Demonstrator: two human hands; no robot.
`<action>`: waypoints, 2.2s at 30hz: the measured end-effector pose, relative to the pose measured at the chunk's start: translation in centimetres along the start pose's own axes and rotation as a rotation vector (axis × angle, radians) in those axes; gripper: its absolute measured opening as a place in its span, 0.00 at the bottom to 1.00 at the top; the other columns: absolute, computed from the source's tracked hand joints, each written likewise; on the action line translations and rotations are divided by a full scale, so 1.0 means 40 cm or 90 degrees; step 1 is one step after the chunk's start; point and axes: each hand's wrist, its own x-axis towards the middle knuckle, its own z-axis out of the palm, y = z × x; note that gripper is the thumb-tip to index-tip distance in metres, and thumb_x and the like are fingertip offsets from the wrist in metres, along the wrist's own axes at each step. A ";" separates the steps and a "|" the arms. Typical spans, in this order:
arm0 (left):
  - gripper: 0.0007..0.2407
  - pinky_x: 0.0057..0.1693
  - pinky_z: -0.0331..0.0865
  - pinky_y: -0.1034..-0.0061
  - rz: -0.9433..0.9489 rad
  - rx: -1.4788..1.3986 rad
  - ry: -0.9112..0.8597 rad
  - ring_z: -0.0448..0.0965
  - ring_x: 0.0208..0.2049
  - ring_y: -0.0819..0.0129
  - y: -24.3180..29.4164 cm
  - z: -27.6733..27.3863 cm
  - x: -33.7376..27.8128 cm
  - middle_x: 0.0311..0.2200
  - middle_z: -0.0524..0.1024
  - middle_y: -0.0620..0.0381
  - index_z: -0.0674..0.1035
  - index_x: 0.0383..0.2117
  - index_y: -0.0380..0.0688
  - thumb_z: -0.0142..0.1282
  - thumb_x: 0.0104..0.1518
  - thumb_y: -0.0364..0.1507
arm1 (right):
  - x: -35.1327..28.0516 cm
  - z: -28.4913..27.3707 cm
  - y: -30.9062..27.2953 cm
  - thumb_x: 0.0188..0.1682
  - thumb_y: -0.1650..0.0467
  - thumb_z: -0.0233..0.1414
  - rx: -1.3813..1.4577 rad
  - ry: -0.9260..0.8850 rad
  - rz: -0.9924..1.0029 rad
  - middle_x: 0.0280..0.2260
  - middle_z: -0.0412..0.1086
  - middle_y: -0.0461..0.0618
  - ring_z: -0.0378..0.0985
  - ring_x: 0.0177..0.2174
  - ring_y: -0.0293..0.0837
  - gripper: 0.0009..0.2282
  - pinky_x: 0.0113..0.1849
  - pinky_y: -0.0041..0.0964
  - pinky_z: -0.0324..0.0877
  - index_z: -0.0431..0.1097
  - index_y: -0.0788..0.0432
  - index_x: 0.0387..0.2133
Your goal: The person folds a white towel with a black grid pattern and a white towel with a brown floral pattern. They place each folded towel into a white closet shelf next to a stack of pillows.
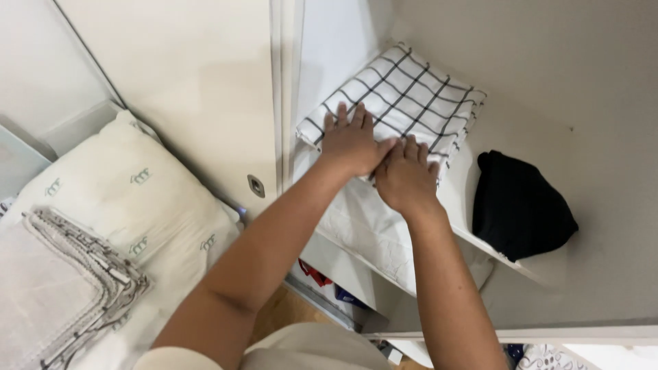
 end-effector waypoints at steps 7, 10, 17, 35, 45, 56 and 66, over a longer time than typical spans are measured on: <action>0.34 0.69 0.26 0.36 -0.042 0.027 0.030 0.30 0.73 0.37 -0.004 -0.009 -0.039 0.74 0.40 0.50 0.54 0.71 0.53 0.39 0.59 0.54 | -0.022 0.017 0.016 0.55 0.55 0.36 -0.090 0.022 -0.016 0.70 0.38 0.67 0.36 0.67 0.71 0.33 0.60 0.73 0.38 0.45 0.64 0.69; 0.34 0.71 0.28 0.38 -0.043 0.028 0.048 0.32 0.73 0.37 -0.013 -0.003 -0.041 0.74 0.41 0.46 0.56 0.71 0.55 0.40 0.60 0.54 | -0.037 0.004 0.008 0.55 0.54 0.36 -0.097 0.036 -0.002 0.70 0.39 0.66 0.36 0.68 0.70 0.34 0.61 0.73 0.38 0.45 0.63 0.69; 0.41 0.71 0.28 0.45 -0.063 0.007 0.077 0.31 0.73 0.39 -0.021 0.008 -0.031 0.72 0.39 0.35 0.53 0.70 0.39 0.43 0.57 0.58 | -0.034 -0.027 0.015 0.53 0.49 0.36 -0.107 0.003 0.020 0.71 0.39 0.61 0.37 0.68 0.67 0.37 0.59 0.74 0.40 0.44 0.61 0.69; 0.45 0.71 0.24 0.45 -0.099 -0.003 0.030 0.26 0.73 0.42 0.004 -0.011 -0.050 0.73 0.34 0.35 0.45 0.70 0.31 0.41 0.59 0.58 | -0.110 -0.012 0.022 0.49 0.52 0.50 -0.201 0.103 -0.126 0.69 0.48 0.60 0.47 0.67 0.61 0.37 0.61 0.68 0.45 0.50 0.58 0.69; 0.38 0.70 0.26 0.41 -0.078 0.012 0.035 0.29 0.73 0.39 0.002 -0.019 -0.065 0.73 0.39 0.43 0.52 0.70 0.40 0.41 0.60 0.55 | -0.112 -0.015 0.025 0.53 0.52 0.47 -0.153 0.094 -0.127 0.69 0.47 0.60 0.47 0.67 0.61 0.36 0.60 0.69 0.44 0.48 0.60 0.69; 0.20 0.71 0.39 0.41 0.188 -0.075 0.212 0.50 0.71 0.43 -0.087 0.036 -0.214 0.68 0.60 0.50 0.70 0.62 0.43 0.41 0.65 0.36 | -0.183 0.020 -0.110 0.47 0.63 0.54 -0.101 0.192 -0.110 0.66 0.53 0.66 0.51 0.66 0.63 0.32 0.62 0.67 0.43 0.56 0.66 0.65; 0.27 0.70 0.47 0.50 0.198 -0.069 0.260 0.51 0.71 0.42 -0.195 0.014 -0.360 0.67 0.61 0.41 0.67 0.63 0.32 0.50 0.52 0.23 | -0.276 0.064 -0.256 0.52 0.69 0.50 0.001 0.191 -0.168 0.67 0.52 0.65 0.47 0.67 0.65 0.26 0.62 0.69 0.40 0.56 0.67 0.64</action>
